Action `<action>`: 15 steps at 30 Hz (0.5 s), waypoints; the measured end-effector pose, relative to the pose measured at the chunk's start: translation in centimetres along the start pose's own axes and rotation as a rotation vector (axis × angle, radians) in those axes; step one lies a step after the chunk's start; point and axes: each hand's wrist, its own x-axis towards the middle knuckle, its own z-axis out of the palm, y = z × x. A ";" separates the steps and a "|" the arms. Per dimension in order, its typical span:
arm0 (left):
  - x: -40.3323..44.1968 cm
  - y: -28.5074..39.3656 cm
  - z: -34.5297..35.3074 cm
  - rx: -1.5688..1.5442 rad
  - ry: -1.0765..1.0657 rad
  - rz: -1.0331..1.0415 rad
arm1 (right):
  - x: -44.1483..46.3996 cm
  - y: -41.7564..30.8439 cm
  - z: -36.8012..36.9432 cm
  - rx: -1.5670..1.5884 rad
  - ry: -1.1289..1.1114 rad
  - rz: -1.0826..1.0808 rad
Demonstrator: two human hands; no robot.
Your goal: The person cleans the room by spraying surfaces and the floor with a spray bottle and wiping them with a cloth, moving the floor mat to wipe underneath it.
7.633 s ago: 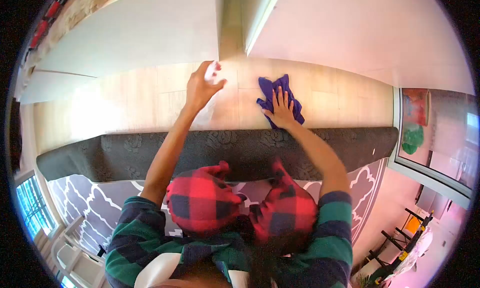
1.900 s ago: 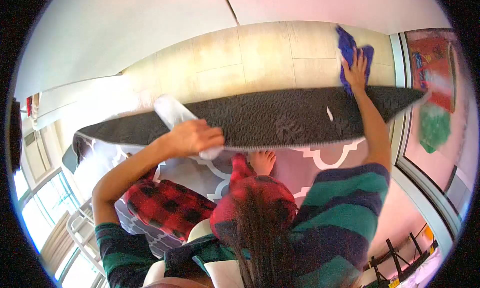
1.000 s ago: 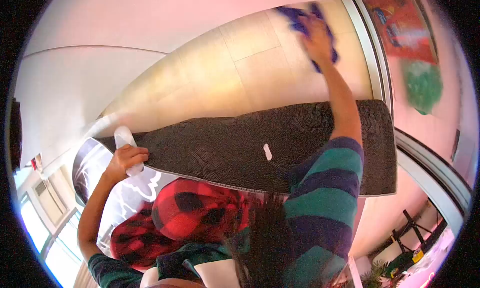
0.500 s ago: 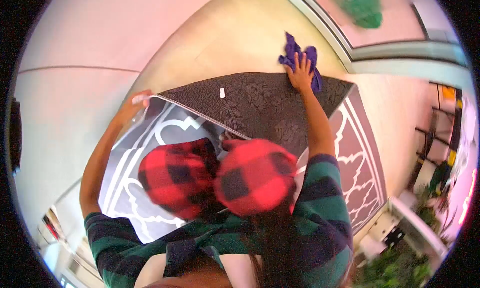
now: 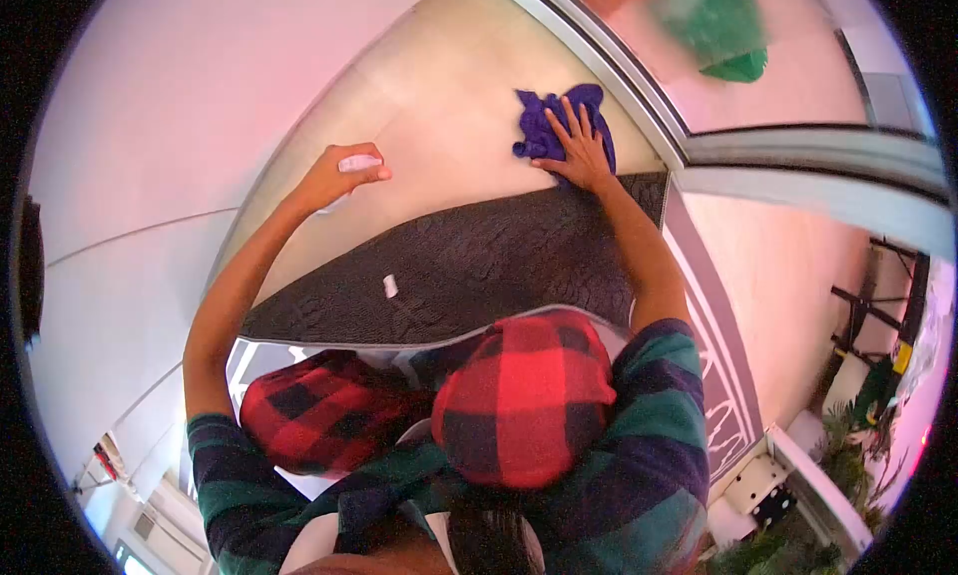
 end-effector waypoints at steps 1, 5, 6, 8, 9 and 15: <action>0.5 0.2 0.5 0.020 0.004 0.020 | 1.7 0.8 -0.6 -0.025 -0.022 -0.085; 1.7 2.8 0.4 -0.081 0.135 0.075 | 11.2 1.2 -2.0 -0.001 0.096 -0.260; 2.9 2.9 0.4 -0.106 0.152 0.055 | 13.3 1.3 -1.9 0.010 0.113 -0.267; 6.0 4.3 0.1 -0.011 0.331 0.166 | 16.5 0.9 -2.1 0.055 0.146 -0.230; 7.3 4.7 0.5 0.034 0.399 0.213 | 16.0 0.8 -2.3 0.064 0.131 -0.235; 16.4 2.2 2.8 0.351 0.544 0.083 | 4.7 4.0 -1.7 0.185 0.003 -0.229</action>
